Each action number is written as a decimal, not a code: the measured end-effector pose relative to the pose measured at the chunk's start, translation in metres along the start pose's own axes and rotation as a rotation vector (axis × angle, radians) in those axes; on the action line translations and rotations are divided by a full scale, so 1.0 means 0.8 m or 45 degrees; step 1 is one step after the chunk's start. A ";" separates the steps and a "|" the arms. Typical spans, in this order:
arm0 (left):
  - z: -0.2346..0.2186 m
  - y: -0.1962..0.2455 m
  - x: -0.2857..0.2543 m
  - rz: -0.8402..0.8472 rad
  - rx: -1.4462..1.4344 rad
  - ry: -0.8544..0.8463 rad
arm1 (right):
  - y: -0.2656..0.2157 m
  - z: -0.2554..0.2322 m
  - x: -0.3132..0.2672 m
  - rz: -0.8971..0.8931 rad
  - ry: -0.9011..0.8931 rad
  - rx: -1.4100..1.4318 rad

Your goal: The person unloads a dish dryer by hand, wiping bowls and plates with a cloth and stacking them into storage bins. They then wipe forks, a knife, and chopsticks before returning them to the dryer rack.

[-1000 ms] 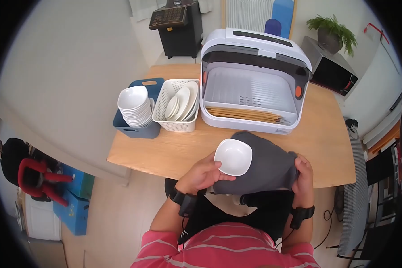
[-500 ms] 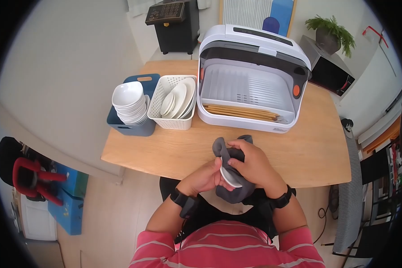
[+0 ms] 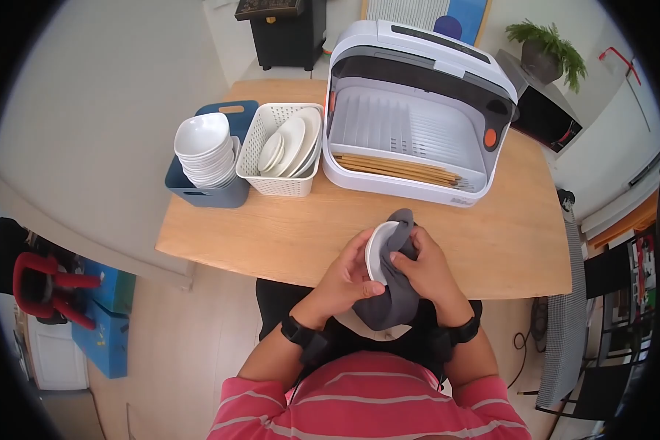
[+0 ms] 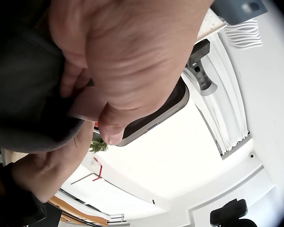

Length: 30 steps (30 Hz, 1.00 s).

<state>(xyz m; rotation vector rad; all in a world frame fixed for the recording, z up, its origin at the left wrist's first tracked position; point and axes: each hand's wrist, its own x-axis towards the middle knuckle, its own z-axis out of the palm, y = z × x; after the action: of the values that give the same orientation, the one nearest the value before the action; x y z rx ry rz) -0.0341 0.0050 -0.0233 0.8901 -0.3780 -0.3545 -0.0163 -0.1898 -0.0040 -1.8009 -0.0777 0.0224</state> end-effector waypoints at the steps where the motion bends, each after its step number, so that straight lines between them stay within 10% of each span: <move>1: 0.000 -0.001 0.000 0.018 0.017 0.003 | -0.009 -0.001 0.002 0.021 -0.042 -0.046; 5: -0.031 -0.009 0.003 -0.075 -0.094 -0.208 | -0.054 -0.018 0.014 0.105 -0.196 -0.165; 10: -0.034 0.008 0.012 -0.423 -0.334 -0.201 | -0.083 -0.020 0.028 -0.659 -0.414 -0.742; 30: -0.018 -0.009 0.001 -0.090 -0.147 0.072 | -0.051 0.014 -0.003 0.094 -0.272 -0.707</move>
<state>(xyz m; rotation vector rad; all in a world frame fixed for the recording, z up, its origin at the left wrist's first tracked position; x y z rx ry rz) -0.0276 0.0105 -0.0370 0.8002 -0.2717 -0.4113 -0.0207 -0.1694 0.0330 -2.3512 -0.1839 0.2691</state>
